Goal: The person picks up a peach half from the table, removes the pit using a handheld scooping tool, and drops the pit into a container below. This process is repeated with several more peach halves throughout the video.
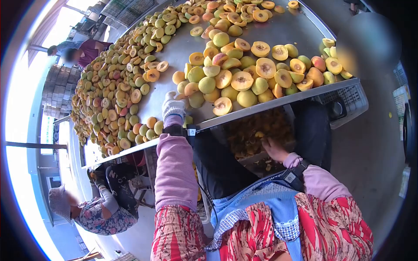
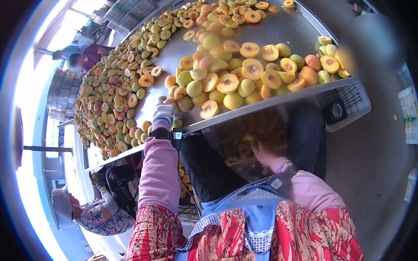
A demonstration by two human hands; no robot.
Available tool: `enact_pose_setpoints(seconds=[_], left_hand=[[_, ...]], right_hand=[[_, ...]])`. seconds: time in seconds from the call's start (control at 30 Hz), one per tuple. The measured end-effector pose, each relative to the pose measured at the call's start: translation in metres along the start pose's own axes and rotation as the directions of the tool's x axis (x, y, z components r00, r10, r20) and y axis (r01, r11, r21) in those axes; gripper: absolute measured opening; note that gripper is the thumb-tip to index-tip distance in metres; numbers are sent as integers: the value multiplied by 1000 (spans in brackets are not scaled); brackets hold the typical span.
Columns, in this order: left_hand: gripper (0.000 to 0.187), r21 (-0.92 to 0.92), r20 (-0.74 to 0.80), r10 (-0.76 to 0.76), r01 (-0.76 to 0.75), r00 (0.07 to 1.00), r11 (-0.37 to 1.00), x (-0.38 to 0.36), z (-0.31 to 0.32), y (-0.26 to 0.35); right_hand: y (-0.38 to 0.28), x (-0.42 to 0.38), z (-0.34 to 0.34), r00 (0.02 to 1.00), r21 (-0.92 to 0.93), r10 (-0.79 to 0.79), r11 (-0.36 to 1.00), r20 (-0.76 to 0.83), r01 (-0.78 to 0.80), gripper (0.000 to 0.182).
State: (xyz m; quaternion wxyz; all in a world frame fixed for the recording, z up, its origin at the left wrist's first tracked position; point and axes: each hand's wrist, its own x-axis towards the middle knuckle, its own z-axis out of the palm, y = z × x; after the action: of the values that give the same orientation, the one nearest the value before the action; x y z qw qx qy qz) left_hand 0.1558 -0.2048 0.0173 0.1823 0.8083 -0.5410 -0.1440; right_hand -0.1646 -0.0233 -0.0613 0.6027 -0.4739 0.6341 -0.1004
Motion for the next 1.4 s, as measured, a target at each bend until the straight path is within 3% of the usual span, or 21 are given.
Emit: enact_pose_setpoints(seconds=[0.03,0.07,0.1,0.17,0.2,0.23,0.3,0.33,0.37,0.4,0.43,0.57,0.6,0.7,0.77,0.97,1.03,1.13,1.27,1.33,1.4], left_hand=[[44,1,7,1,-1,1000,1000,-6,-3,-1],[44,-229,71,-54,69,996,971,-16,-11,-2],[44,-446,143,-83,139,986,884,-25,-19,6],[25,-869,34,-158,108,987,483,-57,-22,13],[25,-974,84,-157,114,984,194,-71,-19,7],[25,-988,123,-136,109,983,-109,-83,-17,3],[28,-868,259,-31,219,965,-446,-122,-19,12],[30,-793,327,26,290,945,-536,-140,-21,22],[32,-759,410,30,359,912,-543,-154,-19,26],[35,-796,372,88,366,924,-482,-169,-15,31],[39,-830,339,144,368,930,-419,-184,-11,35],[46,-828,391,101,397,915,-397,-216,5,52],[41,-827,391,70,383,918,-410,-218,14,51],[33,-814,399,90,398,912,-423,-229,20,60],[31,-898,312,81,322,947,-300,-234,26,64],[32,-907,288,53,291,956,-304,-241,34,74],[31,-875,354,-16,324,935,-359,-241,37,76],[35,-875,364,-33,330,931,-354,-239,40,79],[40,-876,382,-12,358,924,-323,-238,36,80],[39,-888,375,-42,346,926,-301,-236,31,82],[39,-919,319,-107,280,942,-278,-236,31,83]], right_hand=[[21,8,6,1000,3,7,1000,-1,-7,33],[57,23,17,985,-306,-170,938,2,163,31],[78,32,22,940,-583,-337,755,49,301,30],[78,34,13,939,-618,-329,718,104,320,27],[76,33,15,930,-637,-321,682,179,358,25],[70,31,16,929,-634,-323,683,182,362,25],[51,27,14,947,-686,-192,653,258,320,21],[98,65,24,867,-721,-343,487,361,493,24],[76,49,22,861,-722,-353,476,366,502,24],[28,9,13,958,-401,-240,871,154,283,25],[-9,-26,6,999,69,-16,998,30,14,27],[-59,-86,-1,929,370,-322,898,185,238,28],[-67,-96,1,907,453,-336,870,252,196,29],[-76,-105,8,883,394,-406,871,238,294,33],[-73,-99,13,889,425,-404,859,217,286,32],[-70,-86,18,895,219,-432,889,112,402,33],[-60,-73,33,699,50,-692,703,-179,709,32],[-62,-78,28,819,127,-572,810,-45,572,31],[-70,-80,22,816,156,-578,806,7,570,33],[-86,-94,10,903,226,-374,918,213,326,34],[-81,-86,13,869,248,-457,879,192,407,35]])
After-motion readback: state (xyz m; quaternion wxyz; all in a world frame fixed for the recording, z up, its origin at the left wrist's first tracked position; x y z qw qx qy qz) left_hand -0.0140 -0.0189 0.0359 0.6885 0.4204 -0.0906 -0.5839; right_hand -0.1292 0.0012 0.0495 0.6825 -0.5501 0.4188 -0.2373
